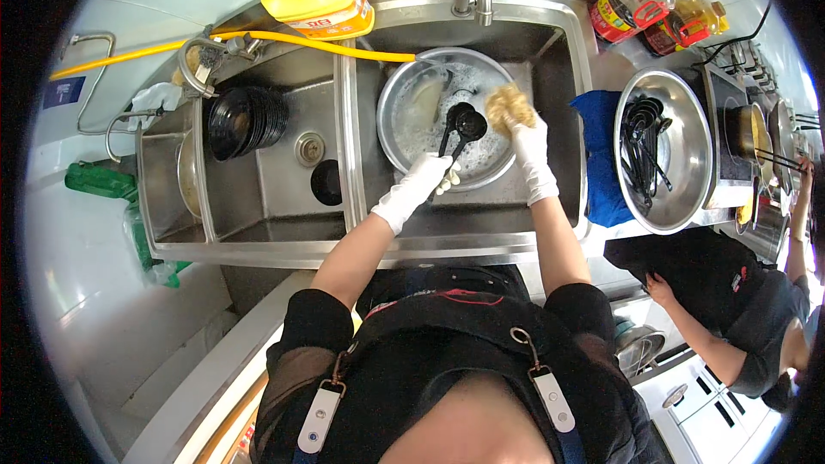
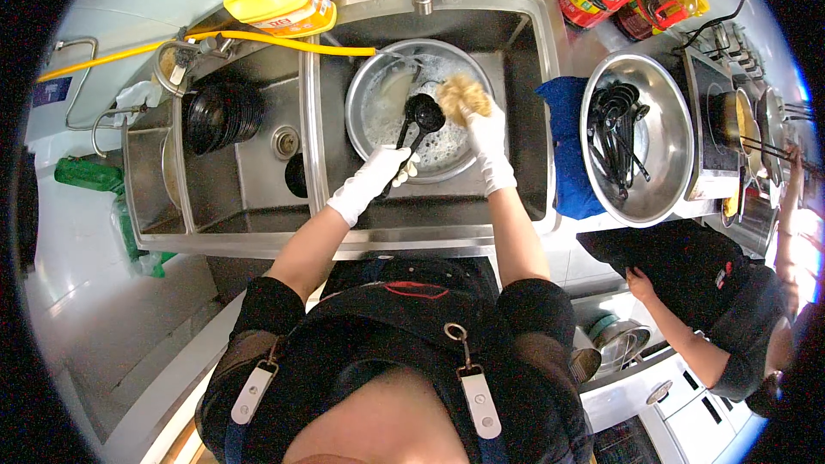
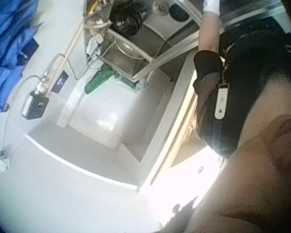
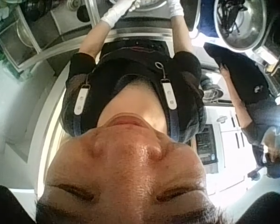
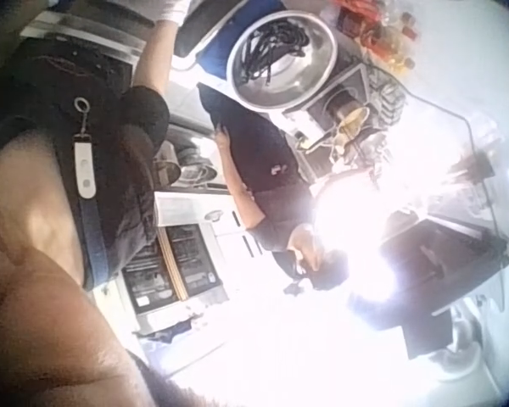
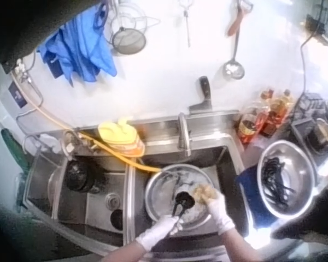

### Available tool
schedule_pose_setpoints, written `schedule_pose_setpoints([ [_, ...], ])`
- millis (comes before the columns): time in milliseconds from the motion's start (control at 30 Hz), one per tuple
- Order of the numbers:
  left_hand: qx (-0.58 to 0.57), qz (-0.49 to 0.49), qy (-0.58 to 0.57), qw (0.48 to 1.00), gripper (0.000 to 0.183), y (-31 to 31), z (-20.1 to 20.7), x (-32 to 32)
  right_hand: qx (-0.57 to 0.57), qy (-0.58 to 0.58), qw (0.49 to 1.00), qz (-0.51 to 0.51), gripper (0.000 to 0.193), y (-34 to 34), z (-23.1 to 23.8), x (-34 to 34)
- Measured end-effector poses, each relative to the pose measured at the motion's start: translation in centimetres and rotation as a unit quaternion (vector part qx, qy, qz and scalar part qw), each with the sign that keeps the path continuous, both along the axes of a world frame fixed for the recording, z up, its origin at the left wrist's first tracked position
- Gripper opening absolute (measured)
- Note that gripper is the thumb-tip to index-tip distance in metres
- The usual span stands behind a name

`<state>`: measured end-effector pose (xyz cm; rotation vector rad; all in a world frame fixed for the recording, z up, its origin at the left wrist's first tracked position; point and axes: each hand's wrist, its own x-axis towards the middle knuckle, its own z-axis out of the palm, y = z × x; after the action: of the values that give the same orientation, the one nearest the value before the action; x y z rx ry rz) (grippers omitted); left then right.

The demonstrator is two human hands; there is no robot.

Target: Washing long black utensils and bowls in a soapy basin within a commercial sink.

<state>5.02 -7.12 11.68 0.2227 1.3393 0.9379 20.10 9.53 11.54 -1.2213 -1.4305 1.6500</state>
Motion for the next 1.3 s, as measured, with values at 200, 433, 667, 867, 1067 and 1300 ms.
schedule_pose_setpoints([
  [200, 0.044, -0.178, 0.168, 0.968, 0.03, 0.7, 0.3, -0.4, 0.025, -0.092, 0.962, 0.256, 0.055, 2.0, 1.4, -0.7],
  [433, 0.075, -0.322, 0.457, 0.826, 0.031, 0.6, 0.0, 0.7, 0.368, -0.396, 0.731, 0.417, 0.028, -0.1, 0.0, -2.0],
  [667, 0.085, -0.333, 0.418, 0.841, 0.033, -0.3, -0.8, 1.2, 0.029, -0.172, 0.931, 0.32, 0.03, 0.5, -3.4, -0.7],
  [867, 0.045, -0.433, 0.461, 0.773, 0.032, -0.2, -0.1, 0.7, 0.236, -0.302, 0.809, 0.446, 0.02, -1.2, -3.4, 0.2],
  [1067, 0.098, -0.45, 0.554, 0.693, 0.028, 0.4, -0.7, 0.8, 0.349, -0.382, 0.659, 0.546, 0.018, -2.7, -1.9, -1.2],
  [1300, 0.067, -0.375, 0.427, 0.82, 0.036, -0.9, -2.8, 1.7, 0.101, -0.19, 0.926, 0.31, 0.025, -0.2, -7.0, 1.7],
])
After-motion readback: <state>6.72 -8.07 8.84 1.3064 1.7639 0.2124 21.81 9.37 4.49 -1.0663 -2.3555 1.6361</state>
